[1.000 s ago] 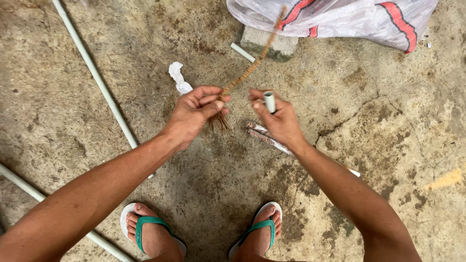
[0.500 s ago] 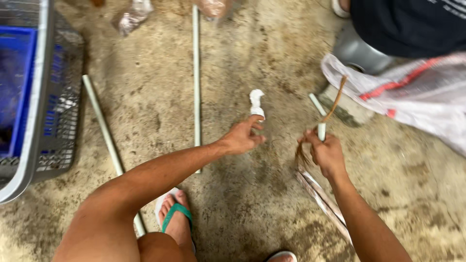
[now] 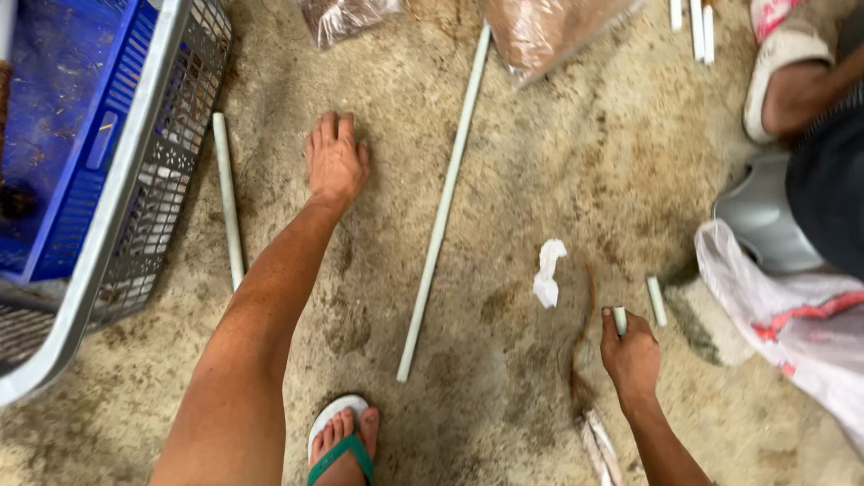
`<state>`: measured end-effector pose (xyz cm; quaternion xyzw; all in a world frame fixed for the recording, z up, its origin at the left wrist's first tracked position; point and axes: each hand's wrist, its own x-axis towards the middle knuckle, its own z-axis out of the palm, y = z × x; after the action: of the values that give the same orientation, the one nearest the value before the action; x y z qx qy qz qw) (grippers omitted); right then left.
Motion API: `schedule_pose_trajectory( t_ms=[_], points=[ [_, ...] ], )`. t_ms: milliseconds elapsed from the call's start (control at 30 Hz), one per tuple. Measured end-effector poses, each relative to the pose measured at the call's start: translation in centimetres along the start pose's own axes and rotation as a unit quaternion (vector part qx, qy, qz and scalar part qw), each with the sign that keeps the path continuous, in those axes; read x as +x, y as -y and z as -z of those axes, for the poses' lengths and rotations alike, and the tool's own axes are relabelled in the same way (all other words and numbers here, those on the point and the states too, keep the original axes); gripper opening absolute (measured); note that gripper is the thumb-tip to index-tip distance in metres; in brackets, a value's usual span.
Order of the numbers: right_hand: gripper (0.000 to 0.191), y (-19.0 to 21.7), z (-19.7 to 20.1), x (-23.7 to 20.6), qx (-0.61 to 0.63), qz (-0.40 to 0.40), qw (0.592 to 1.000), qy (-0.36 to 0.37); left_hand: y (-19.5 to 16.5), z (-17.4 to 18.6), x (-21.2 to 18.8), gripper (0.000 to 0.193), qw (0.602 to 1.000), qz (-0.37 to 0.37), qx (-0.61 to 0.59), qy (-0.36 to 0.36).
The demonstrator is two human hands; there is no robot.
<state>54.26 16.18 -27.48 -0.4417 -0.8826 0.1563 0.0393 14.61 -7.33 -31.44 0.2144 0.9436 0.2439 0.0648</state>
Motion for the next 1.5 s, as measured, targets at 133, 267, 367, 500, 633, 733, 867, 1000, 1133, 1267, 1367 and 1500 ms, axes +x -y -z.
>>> schedule_pose_trajectory(
  t_ms=[133,267,367,500,633,733,867,1000,1133,1267,1367,1500],
  points=[
    [0.038,5.9,-0.2,5.9,0.021,-0.063,0.994,0.09,2.9,-0.6,4.8,0.061,0.999,0.02,-0.016,-0.022],
    [0.033,11.3,-2.1,11.9,-0.005,-0.03,0.986,0.162,5.2,-0.9,7.1,0.068,0.999,0.031,-0.015,0.015],
    [0.035,14.6,-4.4,15.5,-0.069,0.056,0.98,0.175,6.0,-0.8,8.4,0.073,0.996,0.049,0.01,0.079],
    [0.047,16.8,-5.9,18.5,-0.182,0.032,0.957,0.222,6.0,-0.4,10.0,0.075,0.983,0.068,0.031,0.166],
    [0.052,16.2,-6.4,18.6,-0.251,0.021,0.918,0.306,5.7,-0.2,10.5,0.077,0.966,0.103,0.023,0.235],
    [0.053,16.0,-6.0,18.3,-0.234,0.049,0.934,0.267,5.5,-0.1,11.5,0.078,0.952,0.109,0.027,0.284],
    [0.063,16.8,-5.2,19.9,-0.216,0.071,0.934,0.275,4.9,0.6,12.6,0.082,0.93,0.142,0.018,0.337],
    [0.08,18.1,-4.8,25.0,-0.035,0.102,0.969,0.222,3.7,1.3,14.0,0.085,0.912,0.155,0.031,0.379],
    [0.083,20.1,-6.8,31.7,0.04,0.113,0.986,0.117,3.1,1.3,15.1,0.079,0.919,0.144,0.062,0.361],
    [0.088,21.0,-8.3,33.2,0.036,0.046,0.989,0.139,4.5,1.4,15.3,0.05,0.973,0.178,0.064,0.131],
    [0.092,21.2,-8.3,33.3,0.011,0.048,0.989,0.143,6.3,1.6,15.9,0.05,0.949,0.213,0.173,-0.157],
    [0.096,21.0,-8.3,33.1,0.001,0.062,0.987,0.145,7.3,1.7,15.4,0.038,0.938,0.28,0.165,-0.122]
  ],
)
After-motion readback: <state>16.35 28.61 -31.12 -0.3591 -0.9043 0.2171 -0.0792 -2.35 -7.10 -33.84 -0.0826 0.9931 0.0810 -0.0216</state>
